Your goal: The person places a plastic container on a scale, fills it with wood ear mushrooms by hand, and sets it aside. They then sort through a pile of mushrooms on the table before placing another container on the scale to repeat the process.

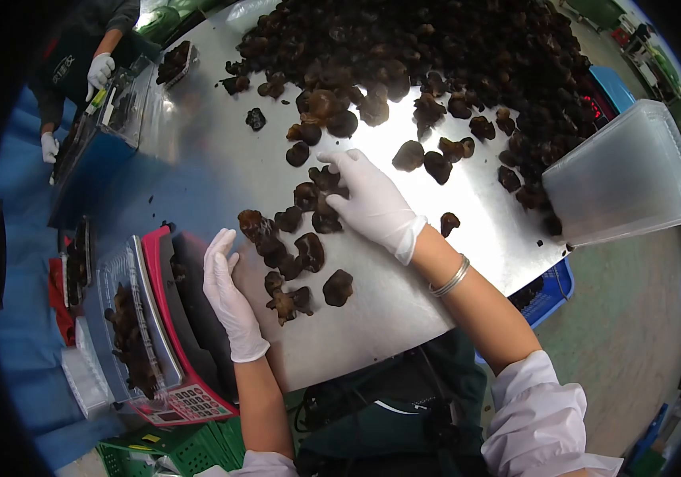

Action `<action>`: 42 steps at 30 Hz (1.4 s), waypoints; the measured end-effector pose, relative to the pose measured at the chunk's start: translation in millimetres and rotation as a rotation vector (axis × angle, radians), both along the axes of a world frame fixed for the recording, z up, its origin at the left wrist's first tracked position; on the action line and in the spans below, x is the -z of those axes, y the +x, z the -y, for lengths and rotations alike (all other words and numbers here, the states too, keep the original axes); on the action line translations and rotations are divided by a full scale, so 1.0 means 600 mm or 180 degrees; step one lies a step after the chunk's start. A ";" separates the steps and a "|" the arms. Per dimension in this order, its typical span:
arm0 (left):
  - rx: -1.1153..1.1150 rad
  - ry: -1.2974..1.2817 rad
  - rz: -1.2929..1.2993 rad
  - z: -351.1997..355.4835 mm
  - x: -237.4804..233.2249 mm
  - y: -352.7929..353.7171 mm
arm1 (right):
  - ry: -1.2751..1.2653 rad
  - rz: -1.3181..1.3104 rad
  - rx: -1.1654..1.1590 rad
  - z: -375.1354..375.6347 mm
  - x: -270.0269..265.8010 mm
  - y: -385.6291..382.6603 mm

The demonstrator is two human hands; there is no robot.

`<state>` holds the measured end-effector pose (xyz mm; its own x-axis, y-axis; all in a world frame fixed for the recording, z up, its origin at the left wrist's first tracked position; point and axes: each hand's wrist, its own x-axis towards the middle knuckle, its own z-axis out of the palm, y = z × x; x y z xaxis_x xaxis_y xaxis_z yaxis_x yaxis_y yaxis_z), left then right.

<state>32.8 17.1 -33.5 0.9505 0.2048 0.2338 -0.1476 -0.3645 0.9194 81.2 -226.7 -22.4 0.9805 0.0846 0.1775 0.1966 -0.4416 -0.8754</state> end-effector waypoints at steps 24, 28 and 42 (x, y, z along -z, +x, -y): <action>0.1523 0.0382 -0.0640 -0.007 -0.037 0.029 | -0.0124 0.0018 -0.1551 -0.045 -0.034 -0.044; 0.1395 0.0610 -0.0706 -0.028 -0.070 -0.041 | 0.0187 -0.0313 -0.1719 0.009 -0.039 -0.082; 0.1012 0.1320 -0.1308 -0.006 -0.050 -0.029 | -0.1265 -0.0361 -0.0909 -0.102 -0.021 -0.070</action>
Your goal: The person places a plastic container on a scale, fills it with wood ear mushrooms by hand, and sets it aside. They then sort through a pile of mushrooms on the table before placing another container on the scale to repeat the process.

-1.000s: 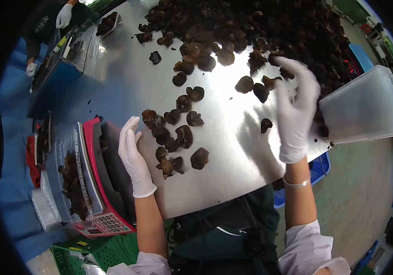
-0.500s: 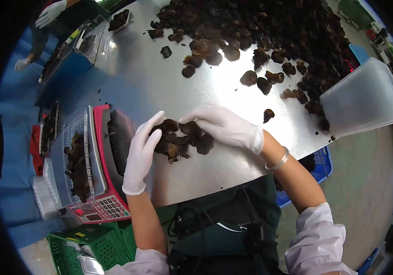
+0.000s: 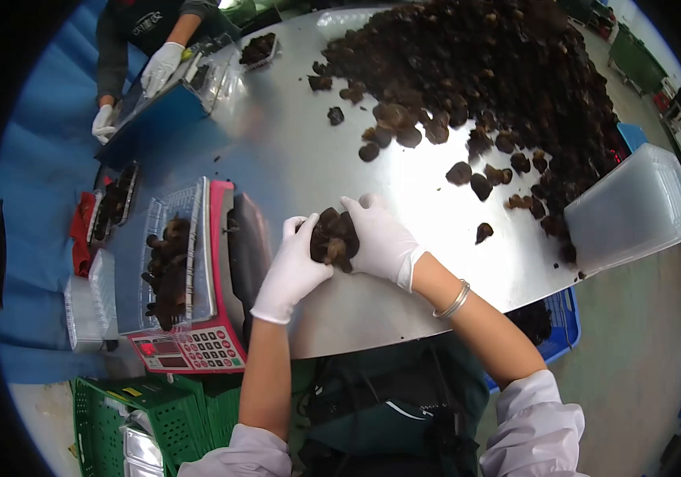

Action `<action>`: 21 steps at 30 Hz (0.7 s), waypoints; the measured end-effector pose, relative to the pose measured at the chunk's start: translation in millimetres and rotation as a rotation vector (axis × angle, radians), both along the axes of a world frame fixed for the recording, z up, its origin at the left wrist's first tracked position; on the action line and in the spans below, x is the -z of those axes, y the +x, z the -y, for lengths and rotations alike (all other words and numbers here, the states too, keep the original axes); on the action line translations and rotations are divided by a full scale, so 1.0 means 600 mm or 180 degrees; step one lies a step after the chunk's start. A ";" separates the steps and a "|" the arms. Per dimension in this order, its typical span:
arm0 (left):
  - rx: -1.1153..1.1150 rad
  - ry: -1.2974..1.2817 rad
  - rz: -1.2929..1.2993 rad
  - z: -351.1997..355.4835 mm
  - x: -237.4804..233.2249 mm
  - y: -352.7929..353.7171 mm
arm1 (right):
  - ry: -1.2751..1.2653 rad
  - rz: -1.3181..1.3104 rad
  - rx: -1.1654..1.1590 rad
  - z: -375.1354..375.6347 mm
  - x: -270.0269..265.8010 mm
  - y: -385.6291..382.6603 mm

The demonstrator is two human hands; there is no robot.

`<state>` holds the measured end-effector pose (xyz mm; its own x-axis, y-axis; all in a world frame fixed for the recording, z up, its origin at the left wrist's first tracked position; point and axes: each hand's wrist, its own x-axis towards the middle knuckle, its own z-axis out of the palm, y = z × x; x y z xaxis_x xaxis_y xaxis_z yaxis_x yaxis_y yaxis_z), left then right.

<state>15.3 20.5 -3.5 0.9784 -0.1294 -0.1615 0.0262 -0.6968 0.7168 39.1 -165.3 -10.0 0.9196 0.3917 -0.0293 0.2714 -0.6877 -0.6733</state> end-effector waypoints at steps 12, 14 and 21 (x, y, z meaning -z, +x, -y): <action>-0.0486 -0.1643 0.0734 -0.024 -0.011 0.003 | 0.1529 0.0379 0.0037 -0.079 -0.044 0.002; -0.0657 -0.1719 0.0905 -0.044 -0.072 -0.022 | 0.1776 0.0219 -0.0099 -0.103 -0.101 0.000; -0.1495 -0.0292 0.1810 -0.203 -0.207 -0.046 | 0.1762 0.1084 -0.1422 -0.293 -0.213 0.075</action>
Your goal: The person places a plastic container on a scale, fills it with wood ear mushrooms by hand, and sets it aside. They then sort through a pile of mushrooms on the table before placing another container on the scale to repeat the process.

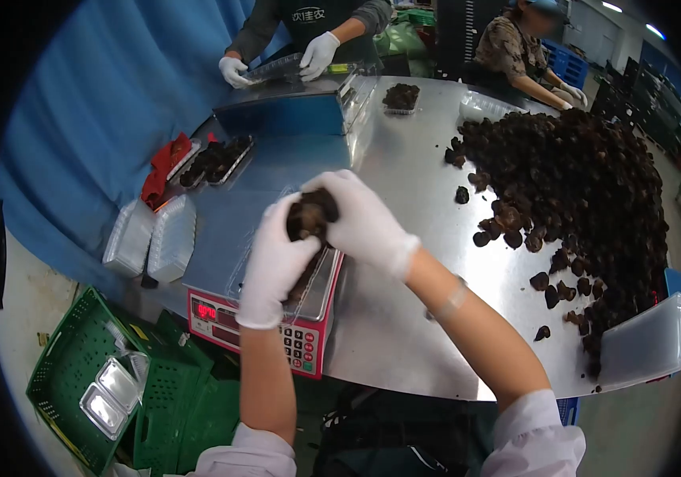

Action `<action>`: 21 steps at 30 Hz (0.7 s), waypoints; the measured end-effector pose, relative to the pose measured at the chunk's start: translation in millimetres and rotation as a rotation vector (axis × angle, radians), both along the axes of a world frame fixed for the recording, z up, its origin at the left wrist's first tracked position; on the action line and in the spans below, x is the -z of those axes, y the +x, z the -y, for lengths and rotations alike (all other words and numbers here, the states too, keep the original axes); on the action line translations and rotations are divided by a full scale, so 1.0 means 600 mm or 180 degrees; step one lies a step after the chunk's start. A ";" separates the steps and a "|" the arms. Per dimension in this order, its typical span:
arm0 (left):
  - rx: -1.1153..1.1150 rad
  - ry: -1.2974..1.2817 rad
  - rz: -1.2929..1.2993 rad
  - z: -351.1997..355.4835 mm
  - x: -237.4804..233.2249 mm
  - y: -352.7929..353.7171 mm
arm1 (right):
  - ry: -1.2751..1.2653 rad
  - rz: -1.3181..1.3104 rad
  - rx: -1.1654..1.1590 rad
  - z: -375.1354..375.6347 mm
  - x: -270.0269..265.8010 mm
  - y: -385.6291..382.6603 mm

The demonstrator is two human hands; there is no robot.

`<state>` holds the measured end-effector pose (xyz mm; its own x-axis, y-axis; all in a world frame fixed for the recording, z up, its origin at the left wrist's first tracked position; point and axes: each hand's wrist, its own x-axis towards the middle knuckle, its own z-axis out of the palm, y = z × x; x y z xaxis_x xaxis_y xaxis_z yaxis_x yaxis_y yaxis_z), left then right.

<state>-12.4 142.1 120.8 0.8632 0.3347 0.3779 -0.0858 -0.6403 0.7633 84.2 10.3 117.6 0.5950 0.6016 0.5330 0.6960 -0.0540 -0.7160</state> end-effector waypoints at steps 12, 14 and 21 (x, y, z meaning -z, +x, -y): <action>0.0107 0.0353 -0.0912 -0.090 -0.015 -0.054 | -0.1704 -0.0238 -0.0391 -0.050 -0.012 0.104; 0.0173 0.0395 -0.0690 -0.089 -0.011 -0.060 | -0.1475 -0.0455 -0.0268 -0.035 -0.012 0.085; -0.0282 0.1207 -0.0870 -0.092 0.034 -0.038 | -0.1212 0.1172 0.0093 -0.046 0.085 0.026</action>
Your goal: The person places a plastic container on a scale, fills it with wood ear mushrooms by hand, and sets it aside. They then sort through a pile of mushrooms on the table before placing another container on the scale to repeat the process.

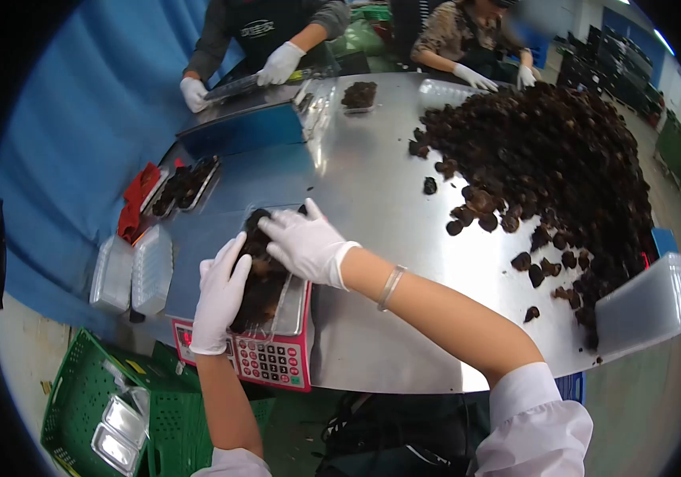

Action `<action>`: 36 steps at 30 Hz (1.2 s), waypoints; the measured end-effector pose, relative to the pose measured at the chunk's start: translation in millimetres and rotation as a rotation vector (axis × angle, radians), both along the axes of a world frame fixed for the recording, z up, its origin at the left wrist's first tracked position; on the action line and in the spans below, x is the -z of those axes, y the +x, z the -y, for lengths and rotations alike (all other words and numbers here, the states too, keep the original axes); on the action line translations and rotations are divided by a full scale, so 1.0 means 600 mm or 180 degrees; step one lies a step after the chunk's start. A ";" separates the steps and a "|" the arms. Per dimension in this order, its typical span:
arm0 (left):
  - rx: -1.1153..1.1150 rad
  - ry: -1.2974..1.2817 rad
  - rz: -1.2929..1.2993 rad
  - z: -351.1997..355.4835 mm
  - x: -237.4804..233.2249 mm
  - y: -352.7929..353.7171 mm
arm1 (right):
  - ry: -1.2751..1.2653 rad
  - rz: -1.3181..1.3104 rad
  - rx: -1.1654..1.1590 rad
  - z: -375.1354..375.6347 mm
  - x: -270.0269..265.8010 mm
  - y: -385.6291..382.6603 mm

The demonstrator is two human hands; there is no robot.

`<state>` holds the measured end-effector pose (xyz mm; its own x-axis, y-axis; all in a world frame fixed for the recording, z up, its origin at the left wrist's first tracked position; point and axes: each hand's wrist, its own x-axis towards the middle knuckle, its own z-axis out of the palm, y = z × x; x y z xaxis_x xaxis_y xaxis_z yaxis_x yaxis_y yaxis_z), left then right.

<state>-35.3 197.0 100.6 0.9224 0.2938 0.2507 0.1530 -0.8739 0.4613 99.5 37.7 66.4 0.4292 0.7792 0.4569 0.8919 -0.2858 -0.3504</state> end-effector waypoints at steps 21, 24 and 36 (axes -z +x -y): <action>0.2030 -0.1122 0.1218 0.368 0.152 0.069 | -0.0822 -0.0654 0.3454 0.494 0.189 -0.144; 0.2123 -0.1109 0.1203 0.387 0.183 0.098 | -0.0997 -0.0678 0.3800 0.509 0.177 -0.183; 0.1287 -0.2469 0.0341 0.375 0.210 0.111 | 0.0586 -0.1172 0.3520 0.604 0.120 -0.196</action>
<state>31.1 -28.2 -25.5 0.9755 0.0733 0.2072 -0.1784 -0.2863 0.9414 -18.3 -325.0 -5.7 0.9590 -0.1639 0.2311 0.0274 -0.7581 -0.6516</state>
